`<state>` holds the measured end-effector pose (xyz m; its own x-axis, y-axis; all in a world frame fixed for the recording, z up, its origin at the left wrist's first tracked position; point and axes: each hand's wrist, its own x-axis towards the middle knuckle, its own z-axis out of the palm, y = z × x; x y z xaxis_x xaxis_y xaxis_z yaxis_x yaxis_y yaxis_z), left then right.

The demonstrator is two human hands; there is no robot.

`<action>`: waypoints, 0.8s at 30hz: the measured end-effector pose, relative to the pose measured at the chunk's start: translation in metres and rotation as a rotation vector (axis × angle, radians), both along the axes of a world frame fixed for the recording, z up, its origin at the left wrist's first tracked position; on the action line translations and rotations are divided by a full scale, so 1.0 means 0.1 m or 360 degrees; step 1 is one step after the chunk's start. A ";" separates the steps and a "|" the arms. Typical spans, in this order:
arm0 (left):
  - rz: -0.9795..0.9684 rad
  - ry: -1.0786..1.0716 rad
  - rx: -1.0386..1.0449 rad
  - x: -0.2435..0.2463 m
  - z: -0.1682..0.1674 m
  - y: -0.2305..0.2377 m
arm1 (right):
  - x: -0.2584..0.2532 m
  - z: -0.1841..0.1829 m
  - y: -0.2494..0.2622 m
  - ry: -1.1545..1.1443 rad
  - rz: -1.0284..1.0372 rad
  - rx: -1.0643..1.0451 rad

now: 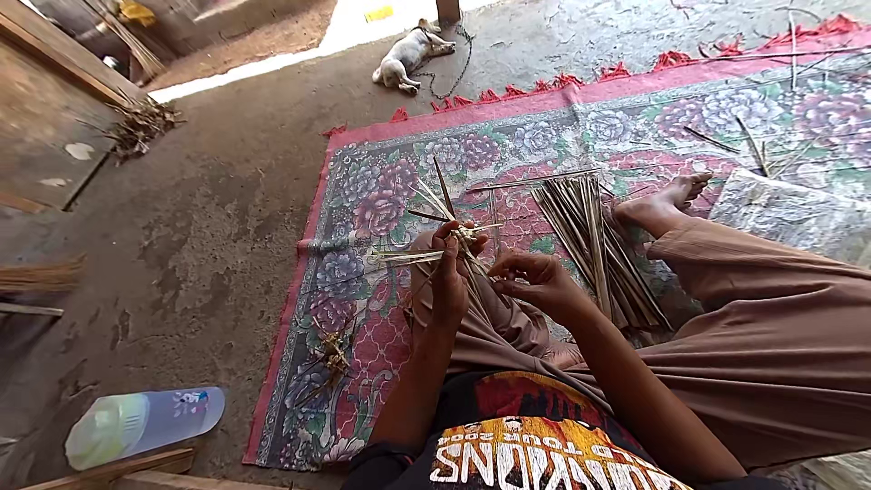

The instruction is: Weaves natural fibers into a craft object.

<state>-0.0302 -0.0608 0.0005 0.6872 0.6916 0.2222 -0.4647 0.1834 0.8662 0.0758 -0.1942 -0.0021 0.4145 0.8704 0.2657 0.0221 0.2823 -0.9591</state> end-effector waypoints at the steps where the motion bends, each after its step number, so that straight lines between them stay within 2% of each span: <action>1: -0.0012 0.0006 -0.0003 0.00 0.00 0.00 | -0.01 -0.03 0.02 -0.0043 -0.0025 -0.0043; 6: -0.0043 0.0045 0.0107 -0.02 0.00 -0.04 | -0.08 -0.03 0.05 -0.0036 -0.0118 -0.0166; 11: -0.0007 0.0052 0.0355 0.01 -0.04 -0.15 | -0.14 0.02 0.11 0.0358 -0.0145 -0.0278; 13: 0.0059 0.0001 0.0374 0.02 -0.08 -0.14 | -0.15 0.01 0.12 0.0500 -0.0043 -0.0265; 15: 0.0194 -0.0046 0.0246 0.04 -0.11 -0.06 | -0.19 0.00 0.10 0.0556 0.0115 -0.0226; 17: 0.0302 -0.0095 -0.0100 0.05 -0.12 0.07 | -0.29 -0.02 0.10 0.0493 0.0270 -0.0203; 19: 0.0278 -0.0150 -0.0336 0.04 -0.12 0.15 | -0.35 -0.07 0.12 0.0425 0.0359 -0.0196; 24: 0.0171 -0.0183 -0.0431 -0.01 -0.10 0.18 | -0.31 -0.11 0.11 0.0267 0.0528 -0.0116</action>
